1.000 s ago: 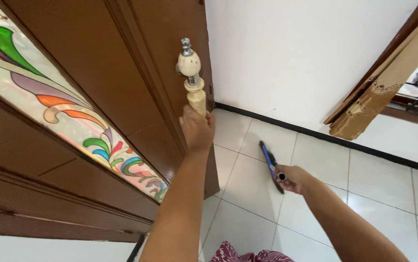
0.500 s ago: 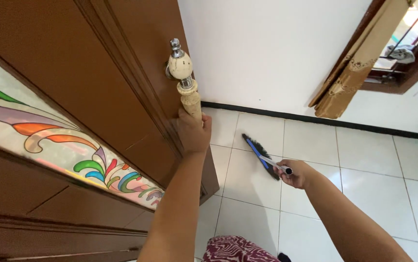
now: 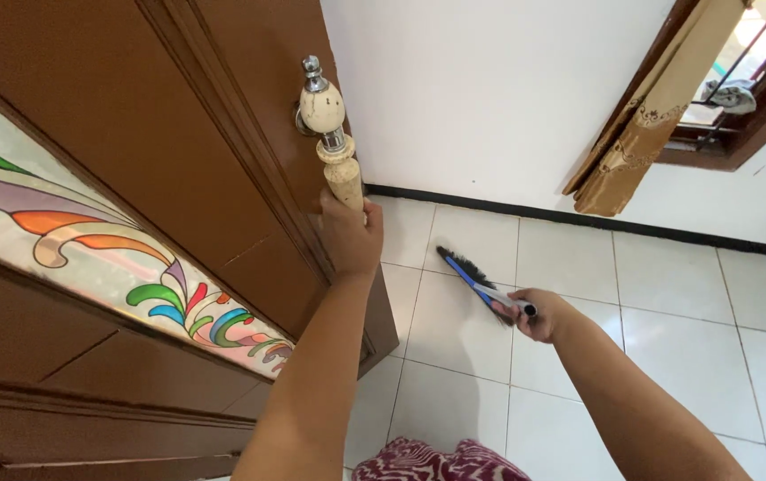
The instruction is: Sweeping the floor and pushing debris out the main door.
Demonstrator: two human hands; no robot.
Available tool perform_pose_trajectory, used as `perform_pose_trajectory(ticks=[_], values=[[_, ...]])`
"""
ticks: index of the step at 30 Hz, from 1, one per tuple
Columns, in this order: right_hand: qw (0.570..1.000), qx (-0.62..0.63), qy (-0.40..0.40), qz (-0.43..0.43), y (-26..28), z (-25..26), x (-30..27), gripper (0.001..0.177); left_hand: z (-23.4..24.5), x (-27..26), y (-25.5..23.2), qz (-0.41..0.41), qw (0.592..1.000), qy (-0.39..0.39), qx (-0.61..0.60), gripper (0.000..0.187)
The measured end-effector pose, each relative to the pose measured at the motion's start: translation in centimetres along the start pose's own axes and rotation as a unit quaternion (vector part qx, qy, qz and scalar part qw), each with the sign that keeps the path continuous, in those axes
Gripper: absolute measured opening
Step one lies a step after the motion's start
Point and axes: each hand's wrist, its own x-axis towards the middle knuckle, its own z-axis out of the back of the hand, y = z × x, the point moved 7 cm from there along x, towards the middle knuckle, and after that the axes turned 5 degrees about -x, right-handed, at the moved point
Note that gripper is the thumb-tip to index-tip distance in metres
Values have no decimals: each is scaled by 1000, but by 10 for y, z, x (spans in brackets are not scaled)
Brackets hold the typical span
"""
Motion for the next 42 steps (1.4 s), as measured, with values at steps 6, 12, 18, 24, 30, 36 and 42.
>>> perform_pose_trajectory(ticks=[6, 12, 18, 24, 30, 36, 42], values=[[987, 82, 64, 126, 63, -20, -24, 31, 37, 31, -39, 45, 995, -77, -42, 61], [944, -104, 11, 313, 119, -56, -92, 60, 73, 91, -100, -74, 973, -211, -63, 67], [800, -432, -161, 384, 132, -38, -66, 71, 59, 107, -83, 12, 987, -153, -42, 65], [703, -522, -290, 385, 148, -19, -60, 67, 59, 104, -84, -40, 981, -186, -25, 57], [738, -501, -260, 369, 171, -25, -50, 42, 57, 108, -82, -4, 982, -186, -22, 60], [727, -538, -253, 345, 180, -29, -37, 38, 59, 107, -87, -47, 978, -201, -19, 60], [731, -535, -251, 343, 187, -20, -31, 35, 58, 106, -81, -16, 979, -201, -13, 59]])
